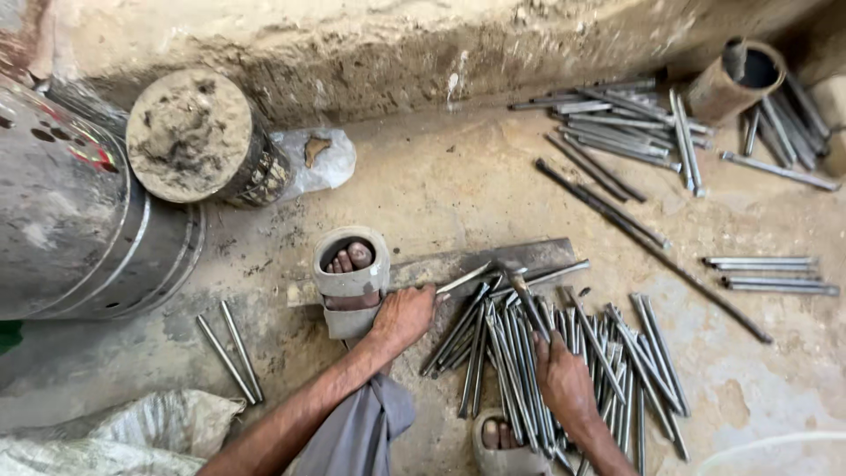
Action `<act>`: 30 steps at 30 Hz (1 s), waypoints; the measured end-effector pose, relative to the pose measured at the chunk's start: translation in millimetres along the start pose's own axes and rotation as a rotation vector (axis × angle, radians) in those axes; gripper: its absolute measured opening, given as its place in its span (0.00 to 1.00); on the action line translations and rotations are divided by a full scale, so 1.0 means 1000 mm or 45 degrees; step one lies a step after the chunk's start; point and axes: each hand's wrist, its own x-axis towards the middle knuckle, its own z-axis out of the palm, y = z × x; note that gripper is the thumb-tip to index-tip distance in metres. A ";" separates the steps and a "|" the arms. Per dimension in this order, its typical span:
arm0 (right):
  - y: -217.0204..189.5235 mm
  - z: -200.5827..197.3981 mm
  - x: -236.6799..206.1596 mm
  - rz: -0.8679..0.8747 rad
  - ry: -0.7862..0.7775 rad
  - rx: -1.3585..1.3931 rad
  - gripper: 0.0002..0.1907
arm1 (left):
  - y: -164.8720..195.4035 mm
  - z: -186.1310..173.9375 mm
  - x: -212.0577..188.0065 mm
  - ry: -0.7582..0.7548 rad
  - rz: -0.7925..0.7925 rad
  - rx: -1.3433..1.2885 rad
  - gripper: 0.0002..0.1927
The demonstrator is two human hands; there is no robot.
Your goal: The person sits on the floor and repeatedly hammers metal rods placed on a flat metal plate to shape their ends. They pick up rods from a pile, position them, strike them with a hammer, and set them aside.
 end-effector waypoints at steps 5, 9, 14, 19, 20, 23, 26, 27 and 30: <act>0.027 -0.006 0.006 -0.626 0.253 -0.284 0.20 | 0.017 -0.014 -0.013 0.103 0.051 0.028 0.17; 0.030 0.007 0.004 -0.060 0.112 0.027 0.26 | 0.023 -0.017 -0.015 0.083 0.041 -0.027 0.17; 0.024 0.018 0.011 0.298 -0.131 0.286 0.27 | 0.014 -0.010 -0.008 0.041 0.023 0.019 0.14; 0.023 -0.016 0.001 0.160 -0.030 0.602 0.31 | 0.010 -0.009 -0.001 0.041 0.047 0.008 0.14; 0.022 -0.021 -0.005 0.160 -0.015 0.605 0.31 | 0.010 -0.009 -0.002 0.020 0.040 0.007 0.14; 0.015 -0.023 -0.014 -0.038 0.175 0.489 0.32 | 0.010 -0.009 -0.003 0.065 0.037 -0.019 0.16; 0.007 -0.004 -0.012 -0.133 0.305 0.386 0.32 | 0.011 -0.009 -0.006 0.053 0.037 0.020 0.14; 0.006 0.003 -0.009 -0.071 0.191 0.325 0.33 | 0.011 -0.009 -0.007 0.049 0.041 0.011 0.15; 0.010 0.014 0.004 0.077 -0.054 0.178 0.33 | 0.010 -0.011 -0.007 0.061 0.035 -0.008 0.16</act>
